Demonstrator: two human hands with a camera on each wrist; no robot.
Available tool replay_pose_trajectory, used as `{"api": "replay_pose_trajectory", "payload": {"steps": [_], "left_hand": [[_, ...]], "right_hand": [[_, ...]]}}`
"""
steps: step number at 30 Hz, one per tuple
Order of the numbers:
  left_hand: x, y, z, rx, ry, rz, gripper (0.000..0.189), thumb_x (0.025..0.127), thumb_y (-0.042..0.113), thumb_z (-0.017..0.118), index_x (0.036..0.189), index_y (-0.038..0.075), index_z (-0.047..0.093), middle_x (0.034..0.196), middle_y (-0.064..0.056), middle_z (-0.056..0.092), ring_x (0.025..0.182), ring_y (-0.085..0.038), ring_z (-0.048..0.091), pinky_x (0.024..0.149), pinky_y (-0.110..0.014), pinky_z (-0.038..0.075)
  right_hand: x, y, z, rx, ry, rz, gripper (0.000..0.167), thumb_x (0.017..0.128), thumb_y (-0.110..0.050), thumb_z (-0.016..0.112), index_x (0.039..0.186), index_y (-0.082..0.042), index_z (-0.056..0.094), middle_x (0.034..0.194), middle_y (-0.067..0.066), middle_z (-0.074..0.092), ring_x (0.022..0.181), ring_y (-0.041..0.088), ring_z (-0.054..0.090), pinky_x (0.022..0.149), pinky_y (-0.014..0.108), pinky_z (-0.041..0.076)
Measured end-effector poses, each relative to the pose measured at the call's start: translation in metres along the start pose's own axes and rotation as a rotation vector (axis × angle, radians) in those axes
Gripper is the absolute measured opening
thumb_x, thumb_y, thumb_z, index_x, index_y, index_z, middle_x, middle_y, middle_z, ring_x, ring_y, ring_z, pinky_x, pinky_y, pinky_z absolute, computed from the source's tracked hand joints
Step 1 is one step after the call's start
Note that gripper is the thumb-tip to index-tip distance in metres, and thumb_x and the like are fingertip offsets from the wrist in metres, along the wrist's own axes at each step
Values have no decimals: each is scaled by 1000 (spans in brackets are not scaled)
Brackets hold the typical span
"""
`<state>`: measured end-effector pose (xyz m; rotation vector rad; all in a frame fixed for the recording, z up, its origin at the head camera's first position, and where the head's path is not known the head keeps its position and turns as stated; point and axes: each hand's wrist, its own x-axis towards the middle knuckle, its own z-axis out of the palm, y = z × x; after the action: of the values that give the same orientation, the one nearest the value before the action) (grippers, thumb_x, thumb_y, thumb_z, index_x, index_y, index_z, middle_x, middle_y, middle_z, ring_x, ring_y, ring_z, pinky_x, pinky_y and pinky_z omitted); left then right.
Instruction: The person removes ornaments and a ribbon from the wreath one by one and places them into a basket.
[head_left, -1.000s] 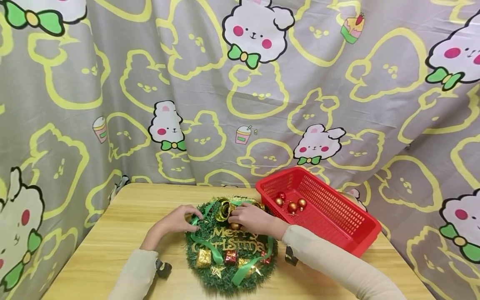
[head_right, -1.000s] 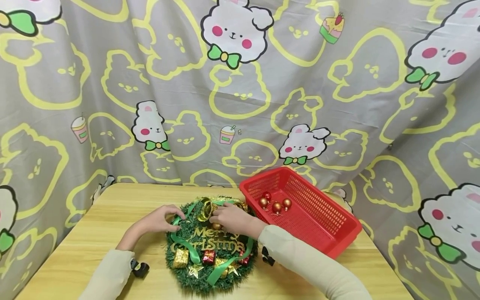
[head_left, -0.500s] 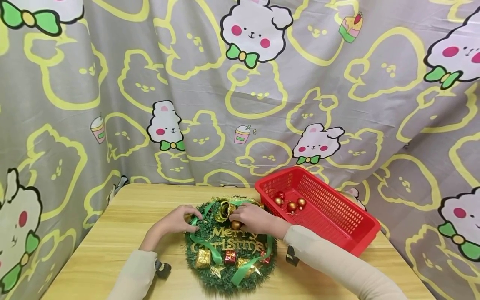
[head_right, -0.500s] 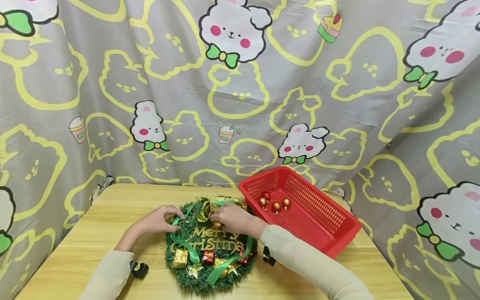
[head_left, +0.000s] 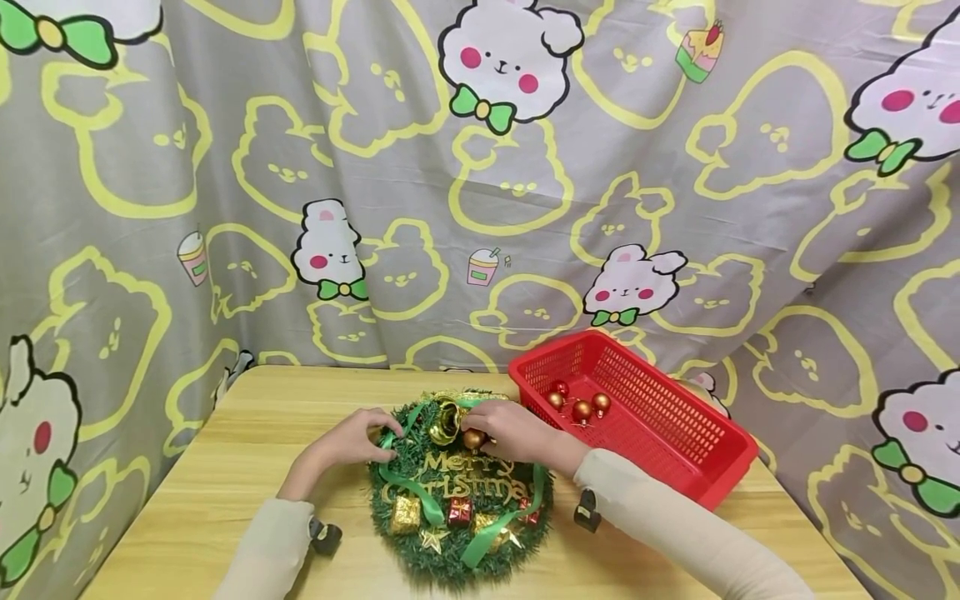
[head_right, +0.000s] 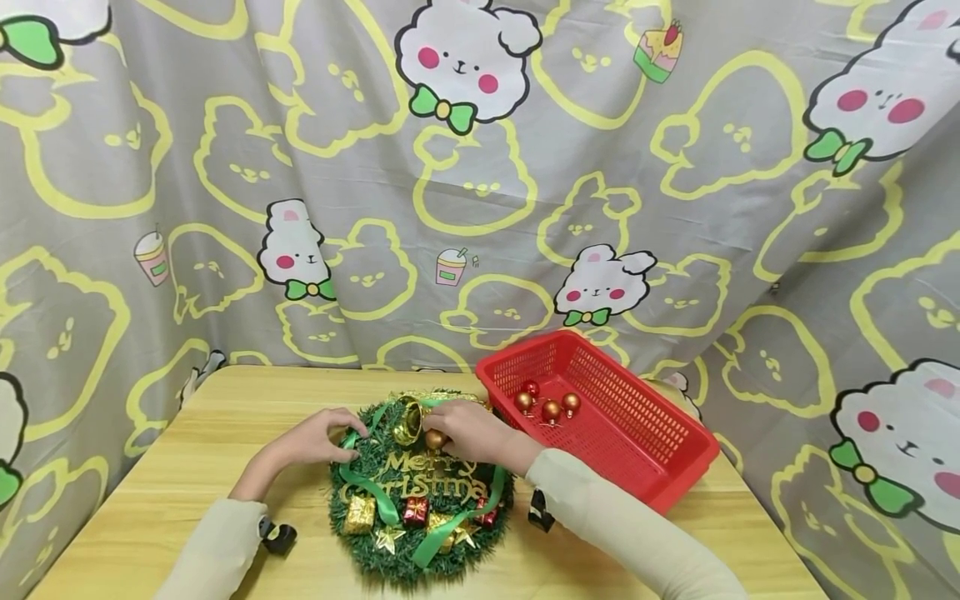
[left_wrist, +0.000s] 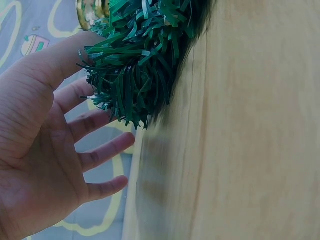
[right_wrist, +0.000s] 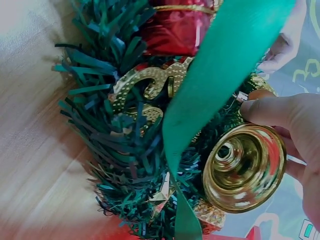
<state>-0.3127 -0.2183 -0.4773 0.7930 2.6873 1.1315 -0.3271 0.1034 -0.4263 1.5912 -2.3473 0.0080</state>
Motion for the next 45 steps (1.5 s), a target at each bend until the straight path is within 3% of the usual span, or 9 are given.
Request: {"api": "replay_pose_trajectory", "payload": {"steps": [8, 15, 26, 36, 45], "left_hand": [[0, -1, 1, 1, -1, 5, 29, 82, 17, 82, 109, 14, 73, 115, -8, 65, 110, -28, 58, 100, -60, 50], [1, -3, 0, 7, -4, 14, 28, 83, 17, 81, 109, 14, 73, 113, -6, 65, 104, -22, 57, 94, -52, 51], [0, -3, 0, -4, -3, 11, 27, 84, 17, 81, 110, 14, 73, 117, -8, 65, 117, -37, 58, 103, -64, 48], [1, -3, 0, 0, -9, 6, 27, 84, 19, 81, 110, 15, 73, 118, -8, 64, 115, -34, 58, 100, -62, 49], [2, -5, 1, 10, -4, 7, 28, 83, 19, 82, 110, 17, 73, 118, -8, 65, 113, -32, 59, 99, -59, 51]], "right_hand": [[1, -6, -9, 31, 4, 4, 40, 75, -3, 84, 112, -12, 71, 103, 1, 73, 97, 17, 70, 91, 32, 59], [-4, -11, -18, 36, -47, 24, 38, 76, -9, 87, 109, -15, 70, 103, -1, 73, 99, 16, 68, 93, 32, 57], [-12, -14, -21, -14, -36, -28, 32, 78, -13, 86, 106, -16, 71, 100, -3, 70, 97, 14, 65, 92, 30, 55], [-19, -16, -26, -82, -11, -73, 31, 77, 0, 79, 101, -18, 71, 98, -4, 71, 99, 16, 66, 94, 33, 56], [-20, -13, -30, -83, -49, -65, 29, 81, -1, 79, 102, -20, 72, 97, -7, 72, 100, 14, 66, 96, 31, 55]]}}
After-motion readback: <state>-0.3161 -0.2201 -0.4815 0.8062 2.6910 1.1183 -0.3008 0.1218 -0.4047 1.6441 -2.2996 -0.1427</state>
